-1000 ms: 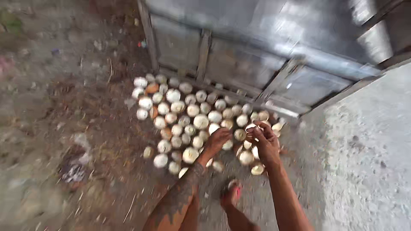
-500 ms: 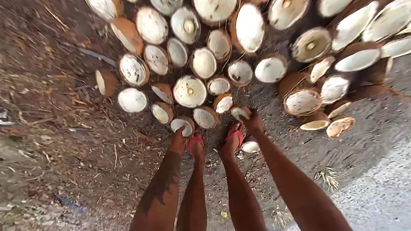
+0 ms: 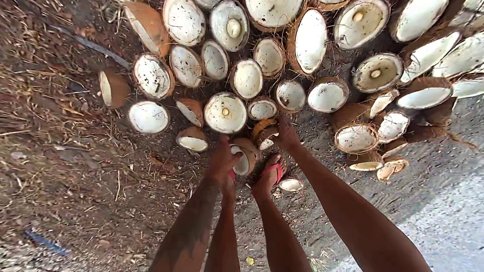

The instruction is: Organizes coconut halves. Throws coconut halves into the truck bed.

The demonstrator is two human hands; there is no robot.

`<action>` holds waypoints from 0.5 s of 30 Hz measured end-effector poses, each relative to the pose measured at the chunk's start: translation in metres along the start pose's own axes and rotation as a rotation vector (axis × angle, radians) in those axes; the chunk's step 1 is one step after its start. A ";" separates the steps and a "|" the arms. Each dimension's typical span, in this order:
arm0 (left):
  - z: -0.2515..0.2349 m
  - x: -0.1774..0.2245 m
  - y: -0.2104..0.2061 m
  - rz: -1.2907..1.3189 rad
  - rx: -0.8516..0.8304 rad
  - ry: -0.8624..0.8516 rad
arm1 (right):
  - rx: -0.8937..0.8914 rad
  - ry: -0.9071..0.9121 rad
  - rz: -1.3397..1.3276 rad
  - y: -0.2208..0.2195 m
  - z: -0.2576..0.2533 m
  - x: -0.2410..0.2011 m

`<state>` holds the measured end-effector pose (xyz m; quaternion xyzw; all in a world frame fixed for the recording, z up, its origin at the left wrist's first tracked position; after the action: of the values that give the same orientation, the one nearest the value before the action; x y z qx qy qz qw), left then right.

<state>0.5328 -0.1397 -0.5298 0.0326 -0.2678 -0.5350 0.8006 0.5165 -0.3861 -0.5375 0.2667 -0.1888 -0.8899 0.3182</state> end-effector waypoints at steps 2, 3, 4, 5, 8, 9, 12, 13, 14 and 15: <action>-0.007 -0.004 -0.024 0.030 -0.024 0.031 | -0.041 0.004 0.009 -0.003 -0.003 0.004; -0.004 -0.008 -0.032 0.026 -0.039 0.014 | -0.060 0.001 0.023 -0.005 0.003 0.009; 0.001 -0.013 -0.037 0.004 -0.061 -0.004 | -0.068 -0.009 0.051 -0.007 0.013 0.014; 0.008 -0.019 -0.039 -0.045 -0.099 -0.005 | -0.063 -0.021 0.080 -0.005 0.026 0.018; 0.037 -0.025 -0.029 -0.061 -0.187 0.005 | -0.129 -0.044 0.021 0.035 0.058 0.027; 0.048 -0.019 -0.016 -0.022 -0.179 -0.031 | -0.122 -0.018 -0.060 0.053 0.068 0.028; 0.058 0.011 0.045 -0.009 -0.088 -0.203 | -0.032 -0.003 -0.458 0.095 0.081 0.027; 0.052 0.020 0.065 -0.040 -0.037 -0.269 | -0.009 -0.084 -0.605 0.101 0.079 0.027; 0.039 0.027 0.082 -0.088 0.023 -0.320 | 0.029 -0.224 -0.742 0.101 0.071 0.026; 0.019 0.034 0.095 -0.130 0.075 -0.344 | 0.070 -0.380 -0.859 0.098 0.058 0.025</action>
<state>0.6134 -0.1241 -0.4679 -0.0120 -0.4178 -0.5731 0.7049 0.5110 -0.4646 -0.4511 0.1638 -0.1460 -0.9671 -0.1284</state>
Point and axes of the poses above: each hand's wrist, its own z-axis away from the middle knuckle, its own y-axis out of the back of the hand, x = y × z, the point moved 7 cm from there along -z, towards the middle knuckle, and after that the axes turned 1 degree about -y, right-handed, at the moved point
